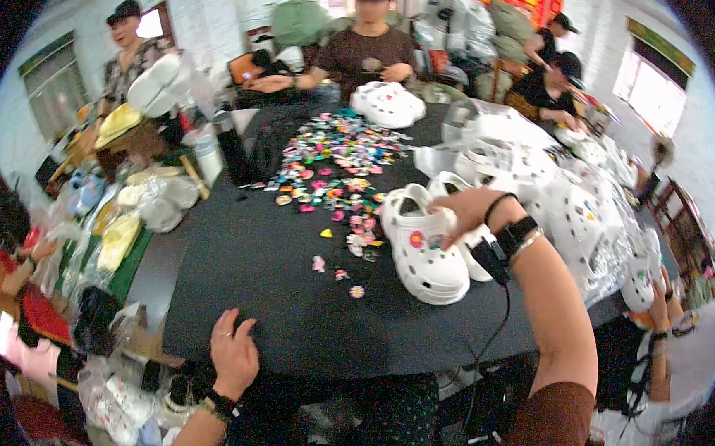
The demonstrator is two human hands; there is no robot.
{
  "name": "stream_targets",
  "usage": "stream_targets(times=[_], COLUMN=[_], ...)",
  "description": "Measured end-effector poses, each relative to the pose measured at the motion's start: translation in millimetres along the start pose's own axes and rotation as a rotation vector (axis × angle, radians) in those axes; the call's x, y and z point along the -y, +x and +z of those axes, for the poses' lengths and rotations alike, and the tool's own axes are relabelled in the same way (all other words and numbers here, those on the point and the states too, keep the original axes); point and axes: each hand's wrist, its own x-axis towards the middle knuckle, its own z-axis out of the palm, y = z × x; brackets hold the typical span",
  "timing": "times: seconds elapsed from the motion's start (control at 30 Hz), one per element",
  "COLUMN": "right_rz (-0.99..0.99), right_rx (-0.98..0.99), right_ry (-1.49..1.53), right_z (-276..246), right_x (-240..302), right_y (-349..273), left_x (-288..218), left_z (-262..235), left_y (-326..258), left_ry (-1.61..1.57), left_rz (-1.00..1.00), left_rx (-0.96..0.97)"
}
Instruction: Decorate shoes with small colorful charms and pack them into plastic bags.
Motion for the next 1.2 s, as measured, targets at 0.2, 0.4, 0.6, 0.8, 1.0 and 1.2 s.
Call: stream_targets(times=[0.2, 0.4, 0.6, 0.8, 1.0, 1.2], right_rz=[0.011, 0.046, 0.124, -0.105, -0.325, -0.596], right_rx=[-0.042, 0.037, -0.045, -0.202, -0.237, -0.271], right_ry=[-0.207, -0.143, -0.195, -0.239, -0.365, -0.400], right_z=[7.0, 5.8, 20.2, -17.4, -58.8, -26.2], right_x=[6.4, 6.5, 9.3, 51.8, 164.4, 250.2], right_y=[16.8, 21.5, 4.1, -13.8, -18.3, 35.8], left_x=[3.9, 7.7, 9.3, 11.6, 3.5, -9.9], left_z=[0.9, 1.1, 12.7, 11.7, -17.4, -98.7], left_y=[-1.9, -6.7, -11.7, -9.7, 2.3, 22.0], left_ry=[-0.023, -0.054, -0.076, -0.083, -0.547, -0.422], left_rz=[0.008, 0.014, 0.041, 0.028, -0.142, -0.056], left_rx=[-0.059, -0.091, -0.099, -0.128, -0.172, -0.416])
